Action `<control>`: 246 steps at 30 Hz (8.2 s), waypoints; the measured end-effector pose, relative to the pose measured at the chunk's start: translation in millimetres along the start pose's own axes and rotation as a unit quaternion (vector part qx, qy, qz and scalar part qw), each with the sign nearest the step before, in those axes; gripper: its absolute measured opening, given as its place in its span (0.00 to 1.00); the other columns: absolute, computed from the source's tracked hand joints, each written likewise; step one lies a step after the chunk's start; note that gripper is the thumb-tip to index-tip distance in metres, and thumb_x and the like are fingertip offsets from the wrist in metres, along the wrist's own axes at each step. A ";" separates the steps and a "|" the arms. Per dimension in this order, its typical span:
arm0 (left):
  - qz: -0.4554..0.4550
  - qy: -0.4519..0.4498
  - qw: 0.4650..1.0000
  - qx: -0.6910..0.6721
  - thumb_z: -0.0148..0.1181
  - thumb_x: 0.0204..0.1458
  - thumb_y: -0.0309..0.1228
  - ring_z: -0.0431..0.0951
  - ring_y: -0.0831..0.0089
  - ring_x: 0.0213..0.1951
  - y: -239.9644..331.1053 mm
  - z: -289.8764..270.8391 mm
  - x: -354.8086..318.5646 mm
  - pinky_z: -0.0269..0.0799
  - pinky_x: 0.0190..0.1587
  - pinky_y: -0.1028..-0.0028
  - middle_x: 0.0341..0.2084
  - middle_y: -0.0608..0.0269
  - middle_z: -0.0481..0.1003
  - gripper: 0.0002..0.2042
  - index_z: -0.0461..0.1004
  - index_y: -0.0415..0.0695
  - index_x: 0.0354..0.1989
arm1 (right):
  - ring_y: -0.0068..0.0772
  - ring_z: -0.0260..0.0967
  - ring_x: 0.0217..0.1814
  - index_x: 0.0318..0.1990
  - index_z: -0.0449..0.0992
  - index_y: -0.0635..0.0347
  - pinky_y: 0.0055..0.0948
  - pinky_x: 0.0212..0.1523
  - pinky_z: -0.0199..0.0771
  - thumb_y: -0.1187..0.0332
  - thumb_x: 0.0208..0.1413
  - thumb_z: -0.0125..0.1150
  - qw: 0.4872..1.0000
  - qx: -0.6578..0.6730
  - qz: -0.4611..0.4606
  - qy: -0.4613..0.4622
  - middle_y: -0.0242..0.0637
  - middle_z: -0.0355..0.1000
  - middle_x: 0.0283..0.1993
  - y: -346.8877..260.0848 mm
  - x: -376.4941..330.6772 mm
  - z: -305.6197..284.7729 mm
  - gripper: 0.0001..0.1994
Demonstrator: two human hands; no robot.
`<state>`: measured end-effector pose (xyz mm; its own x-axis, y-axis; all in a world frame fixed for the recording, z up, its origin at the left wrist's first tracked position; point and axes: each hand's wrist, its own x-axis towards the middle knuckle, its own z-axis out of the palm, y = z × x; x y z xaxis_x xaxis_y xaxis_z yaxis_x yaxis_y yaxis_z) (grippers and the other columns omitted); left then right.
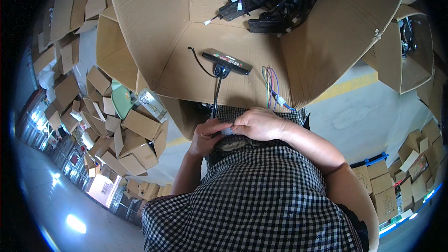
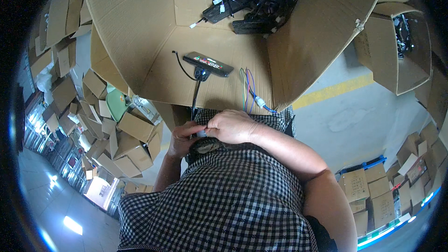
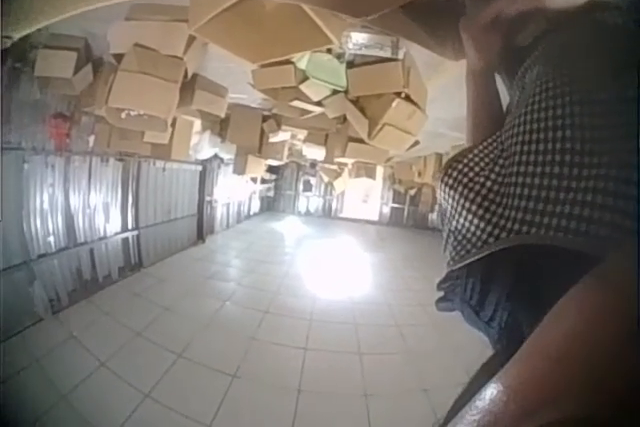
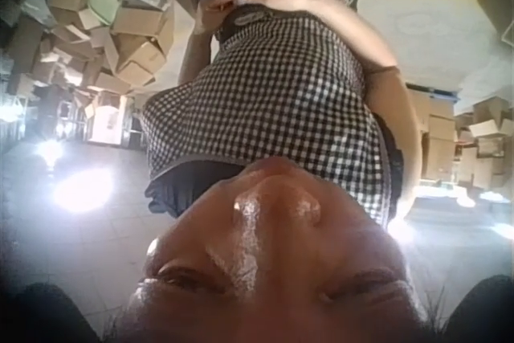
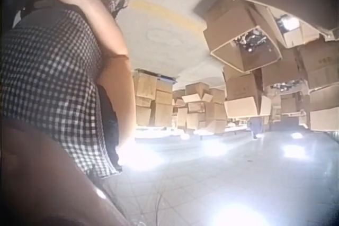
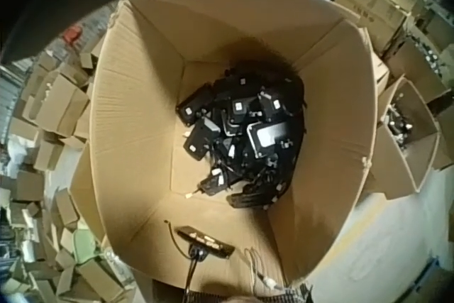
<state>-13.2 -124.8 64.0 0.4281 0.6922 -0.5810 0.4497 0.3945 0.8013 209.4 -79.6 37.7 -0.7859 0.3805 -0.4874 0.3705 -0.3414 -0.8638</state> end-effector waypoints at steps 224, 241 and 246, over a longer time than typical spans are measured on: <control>0.147 0.231 0.933 -0.232 0.64 0.48 0.28 0.74 0.78 0.29 1.8 14.8 75.8 0.70 0.35 0.79 0.30 0.66 0.74 0.12 0.72 0.35 0.38 | 0.35 0.72 0.34 0.37 0.76 0.64 0.29 0.36 0.70 0.67 0.56 0.54 0.924 0.130 0.030 0.358 0.39 0.73 0.32 -47.0 -24.0 -30.6 0.09; 0.284 0.252 0.914 0.140 0.61 0.44 0.23 0.72 0.71 0.26 36.6 -16.8 91.6 0.68 0.29 0.75 0.25 0.63 0.71 0.16 0.75 0.41 0.44 | 0.15 0.54 0.15 0.25 0.74 0.60 0.19 0.17 0.53 0.61 0.59 0.50 0.884 0.350 0.072 0.301 0.25 0.63 0.14 -53.2 -4.5 -36.8 0.15; 0.354 0.246 0.870 0.239 0.60 0.37 0.29 0.70 0.71 0.22 42.7 -17.5 92.5 0.66 0.28 0.71 0.21 0.67 0.68 0.19 0.76 0.47 0.44 | 0.12 0.50 0.13 0.27 0.73 0.59 0.15 0.14 0.45 0.61 0.58 0.53 0.808 0.514 0.135 0.254 0.24 0.61 0.14 -49.3 -9.5 -27.9 0.13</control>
<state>31.9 -33.4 46.9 0.3967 0.8805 0.2596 0.5351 -0.4516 0.7140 212.5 -42.5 81.3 -0.3434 0.3874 -0.8556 -0.3181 -0.9051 -0.2822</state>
